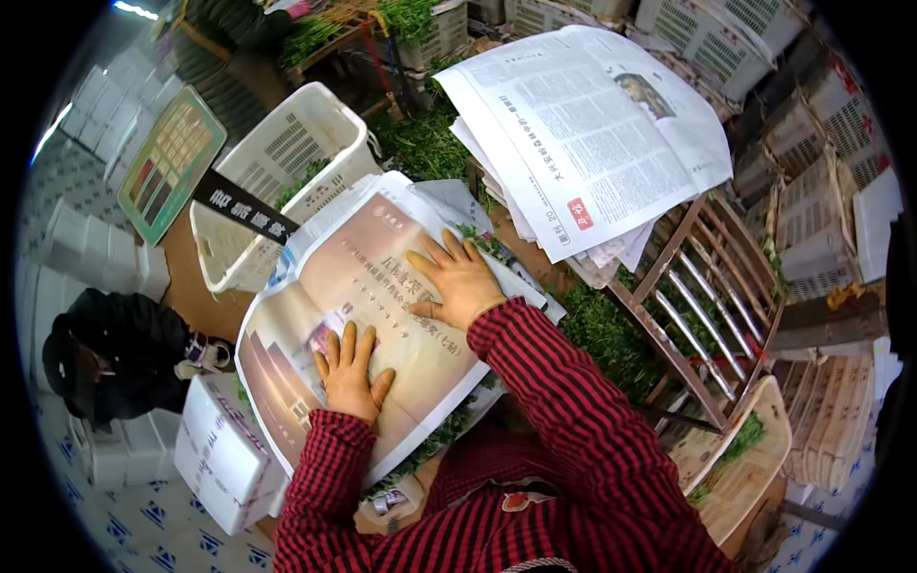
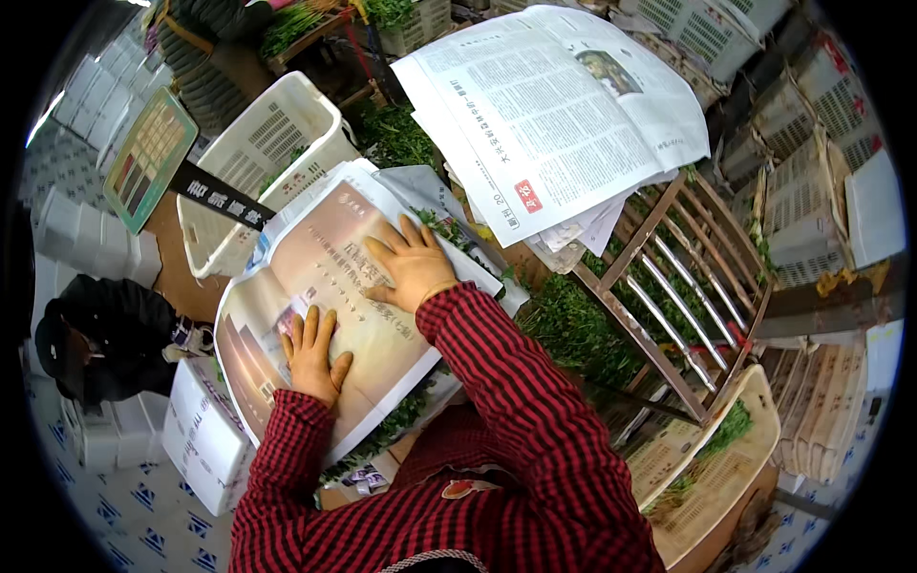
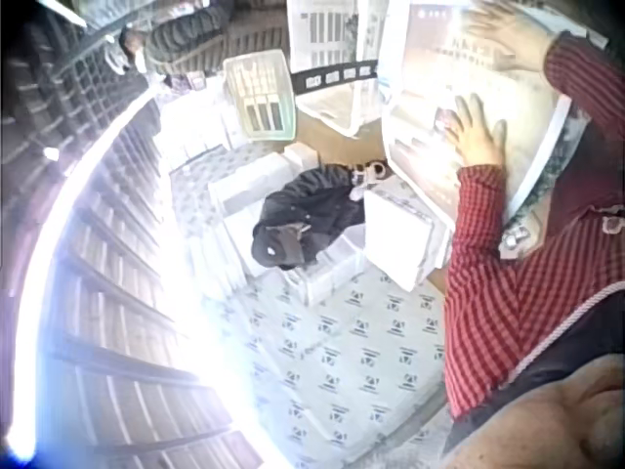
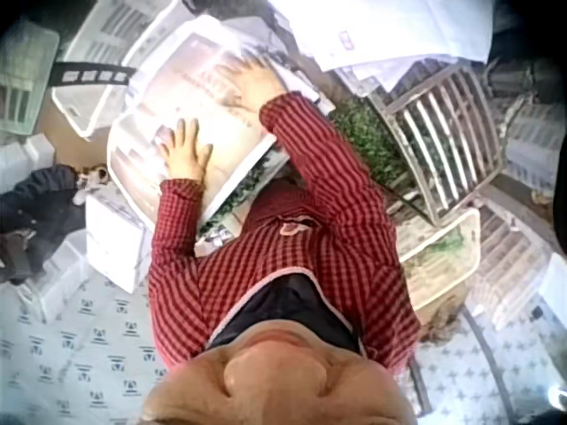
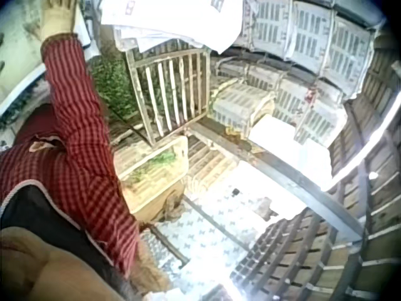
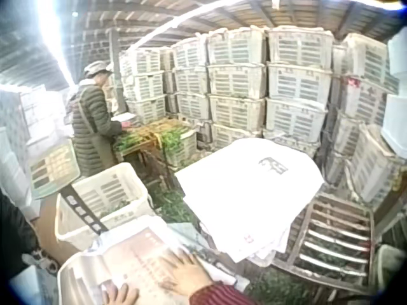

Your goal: The person moves white foam boxes and a plastic crate of cilantro, then sorts through a bunch of cilantro by hand on a metal rack.

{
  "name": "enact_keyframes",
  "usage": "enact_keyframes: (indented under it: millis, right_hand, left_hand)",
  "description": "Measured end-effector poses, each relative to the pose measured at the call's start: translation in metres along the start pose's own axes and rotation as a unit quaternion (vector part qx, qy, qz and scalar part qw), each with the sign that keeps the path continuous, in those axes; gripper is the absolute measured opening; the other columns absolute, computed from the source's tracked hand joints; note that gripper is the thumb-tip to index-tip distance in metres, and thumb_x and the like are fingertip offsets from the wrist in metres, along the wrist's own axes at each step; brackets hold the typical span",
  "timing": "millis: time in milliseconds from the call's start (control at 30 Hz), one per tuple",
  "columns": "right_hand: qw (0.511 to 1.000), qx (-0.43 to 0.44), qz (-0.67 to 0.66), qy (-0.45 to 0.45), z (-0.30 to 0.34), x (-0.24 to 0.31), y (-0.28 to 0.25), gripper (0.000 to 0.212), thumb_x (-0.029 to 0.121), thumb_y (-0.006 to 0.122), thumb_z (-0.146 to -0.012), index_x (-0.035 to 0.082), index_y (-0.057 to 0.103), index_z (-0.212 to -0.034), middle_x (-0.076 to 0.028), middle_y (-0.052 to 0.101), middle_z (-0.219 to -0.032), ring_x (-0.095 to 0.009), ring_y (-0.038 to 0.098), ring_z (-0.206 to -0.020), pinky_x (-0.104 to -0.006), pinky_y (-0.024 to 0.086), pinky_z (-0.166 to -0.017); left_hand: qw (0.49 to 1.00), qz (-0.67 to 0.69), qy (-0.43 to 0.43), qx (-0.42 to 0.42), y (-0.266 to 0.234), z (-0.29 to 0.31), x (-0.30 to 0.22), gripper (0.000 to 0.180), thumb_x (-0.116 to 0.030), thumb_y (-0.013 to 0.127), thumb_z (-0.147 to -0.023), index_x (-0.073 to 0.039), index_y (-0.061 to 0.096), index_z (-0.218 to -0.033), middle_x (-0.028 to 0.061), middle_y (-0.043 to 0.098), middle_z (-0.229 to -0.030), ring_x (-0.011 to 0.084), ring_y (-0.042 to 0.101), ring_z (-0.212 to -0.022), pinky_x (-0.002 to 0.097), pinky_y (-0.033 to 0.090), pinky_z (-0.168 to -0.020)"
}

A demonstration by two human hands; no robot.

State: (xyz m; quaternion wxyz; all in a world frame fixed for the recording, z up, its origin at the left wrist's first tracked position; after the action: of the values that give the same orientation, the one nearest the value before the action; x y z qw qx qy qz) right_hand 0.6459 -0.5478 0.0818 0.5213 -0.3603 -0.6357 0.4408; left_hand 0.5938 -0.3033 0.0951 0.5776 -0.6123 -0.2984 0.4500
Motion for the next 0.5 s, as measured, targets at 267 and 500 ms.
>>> enact_keyframes:
  millis: [267,500]
  right_hand:
    - [0.972,-0.112,-0.198,-0.056,0.005,-0.029,0.061,0.085,0.052,0.075,-0.085,0.014,0.042,-0.155,-0.015,0.029,-0.166,-0.044,0.023,-0.153,-0.0519,0.022,-0.126]
    - [0.964,-0.136,-0.224,-0.045,0.051,-0.001,0.018,0.072,0.042,0.076,-0.083,0.008,0.052,-0.143,-0.019,0.052,-0.146,-0.037,0.041,-0.143,-0.0510,0.037,-0.116]
  left_hand:
    - [0.999,-0.025,-0.005,0.021,0.019,-0.007,-0.001,0.077,-0.032,0.072,-0.086,-0.014,0.044,-0.155,0.0170,0.033,-0.165,0.0440,0.027,-0.152,0.0612,0.008,-0.125]
    - [0.983,-0.176,0.010,-0.055,0.006,0.010,0.030,0.064,-0.023,0.056,-0.098,-0.013,0.038,-0.159,0.0158,0.033,-0.166,0.0406,0.028,-0.153,0.0584,0.014,-0.124]
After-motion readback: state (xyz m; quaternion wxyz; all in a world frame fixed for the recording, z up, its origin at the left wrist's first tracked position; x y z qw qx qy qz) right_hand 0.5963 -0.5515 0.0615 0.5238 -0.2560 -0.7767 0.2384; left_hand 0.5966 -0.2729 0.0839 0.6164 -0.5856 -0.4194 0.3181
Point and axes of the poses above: each hand's wrist, its own z-axis away from the middle knuckle, its own y-axis out of the palm, x = y × z, the point moved 4 cm from there along -z, towards the middle knuckle
